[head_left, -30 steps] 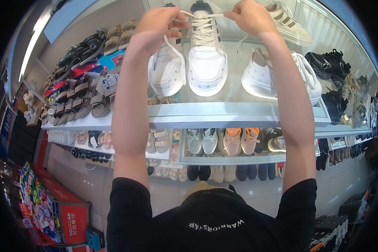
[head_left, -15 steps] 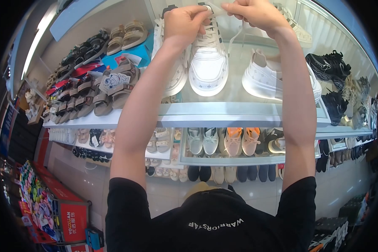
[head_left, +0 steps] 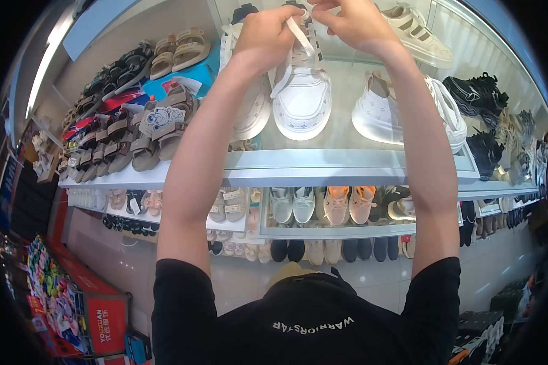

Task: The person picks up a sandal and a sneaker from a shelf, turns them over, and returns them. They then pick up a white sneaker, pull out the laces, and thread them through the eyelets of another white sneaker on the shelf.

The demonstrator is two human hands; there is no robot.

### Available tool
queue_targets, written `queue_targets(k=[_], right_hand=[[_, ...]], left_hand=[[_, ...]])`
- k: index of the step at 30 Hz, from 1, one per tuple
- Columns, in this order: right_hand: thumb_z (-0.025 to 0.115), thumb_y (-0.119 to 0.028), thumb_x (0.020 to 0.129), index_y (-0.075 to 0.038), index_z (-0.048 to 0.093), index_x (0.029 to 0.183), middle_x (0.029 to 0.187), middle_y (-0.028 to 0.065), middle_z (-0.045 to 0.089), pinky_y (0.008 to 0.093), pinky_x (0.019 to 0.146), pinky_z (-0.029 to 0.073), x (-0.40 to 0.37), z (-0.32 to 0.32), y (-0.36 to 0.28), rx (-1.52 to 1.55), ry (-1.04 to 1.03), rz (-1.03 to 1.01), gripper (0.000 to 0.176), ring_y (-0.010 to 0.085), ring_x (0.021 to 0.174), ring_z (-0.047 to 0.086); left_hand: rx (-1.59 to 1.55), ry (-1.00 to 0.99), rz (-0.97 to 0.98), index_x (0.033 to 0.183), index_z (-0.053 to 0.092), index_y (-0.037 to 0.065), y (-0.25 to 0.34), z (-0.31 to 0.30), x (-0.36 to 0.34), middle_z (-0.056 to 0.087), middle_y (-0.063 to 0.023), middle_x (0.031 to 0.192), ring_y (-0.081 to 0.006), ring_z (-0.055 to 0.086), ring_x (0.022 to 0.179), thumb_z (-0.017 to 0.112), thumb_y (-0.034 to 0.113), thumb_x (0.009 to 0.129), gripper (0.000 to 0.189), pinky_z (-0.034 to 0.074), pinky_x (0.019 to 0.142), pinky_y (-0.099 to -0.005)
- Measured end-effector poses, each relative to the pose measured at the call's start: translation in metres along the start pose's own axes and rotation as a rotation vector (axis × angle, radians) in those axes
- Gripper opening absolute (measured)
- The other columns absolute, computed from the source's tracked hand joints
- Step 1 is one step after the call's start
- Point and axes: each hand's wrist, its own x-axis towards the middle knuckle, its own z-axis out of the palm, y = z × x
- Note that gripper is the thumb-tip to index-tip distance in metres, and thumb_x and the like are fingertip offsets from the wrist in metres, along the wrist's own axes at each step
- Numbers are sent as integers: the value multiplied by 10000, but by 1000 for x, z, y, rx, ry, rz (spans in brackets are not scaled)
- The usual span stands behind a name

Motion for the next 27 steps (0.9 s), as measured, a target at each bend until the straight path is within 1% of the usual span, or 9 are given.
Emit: queue_targets(k=[3, 5, 10, 12, 15, 17, 19, 25, 27], right_hand=[[747, -262, 838, -61, 695, 1092, 888, 125, 747, 402, 757, 554, -4, 13, -1, -75, -41, -57, 328, 255, 818, 718], [745, -257, 836, -45, 692, 1071, 849, 133, 743, 389, 735, 561, -2, 18, 0, -74, -23, -25, 321, 247, 761, 714], [741, -232, 909, -8, 666, 986, 805, 122, 727, 323, 674, 566, 2, 26, 6, 510, -60, 185, 248, 184, 746, 705], [730, -223, 923, -9, 660, 974, 802, 114, 723, 316, 666, 566, 6, 29, 8, 565, -80, 163, 232, 176, 743, 701], [726, -217, 929, -2, 651, 961, 802, 106, 719, 311, 655, 565, 4, 24, 8, 556, -106, 139, 230, 169, 733, 694], [732, -219, 922, 5, 647, 961, 805, 107, 718, 312, 652, 564, 0, 14, 0, 493, -115, 133, 243, 169, 726, 691], [743, -225, 910, 5, 646, 966, 807, 106, 713, 314, 651, 563, -4, 6, -7, 195, -108, 38, 255, 166, 717, 684], [741, -219, 902, -17, 655, 988, 804, 91, 709, 311, 664, 561, 2, 24, 2, 657, -57, 128, 236, 166, 723, 683], [730, -212, 911, -11, 649, 989, 803, 89, 705, 310, 674, 561, -6, 7, -11, 546, -127, 124, 230, 167, 736, 685]], left_hand=[[-12, -9, -46, 1074, 692, 19, 1, 0, -1, 712, -170, 814, -253, 699, 719, 560, 103, 943, 204, 535, 672, -358], [32, -11, -10, 1059, 691, 25, 1, -2, -1, 709, -184, 823, -285, 701, 732, 562, 105, 942, 191, 534, 677, -372], [157, -39, 11, 1011, 689, 41, 3, -3, 0, 697, -219, 847, -381, 692, 774, 575, 111, 939, 152, 532, 692, -411], [125, -24, 52, 987, 689, 37, 2, -3, -1, 688, -239, 844, -409, 685, 790, 583, 122, 940, 145, 530, 696, -431], [136, 14, 119, 1009, 660, 13, -5, -2, -2, 689, -240, 825, -404, 688, 784, 583, 149, 942, 169, 530, 699, -439], [112, 24, 62, 1030, 637, 3, -6, -1, -2, 695, -233, 829, -396, 692, 788, 584, 165, 943, 191, 532, 700, -436], [91, 38, 6, 1052, 615, -6, -8, -1, -3, 700, -227, 834, -388, 696, 791, 585, 181, 943, 219, 533, 701, -434], [77, 13, -46, 1086, 578, -10, -10, 0, -4, 708, -206, 864, -359, 702, 817, 583, 208, 950, 258, 537, 716, -419], [92, 44, 127, 1097, 573, -13, -13, 3, -5, 703, -209, 851, -349, 701, 815, 585, 201, 954, 257, 536, 717, -408]])
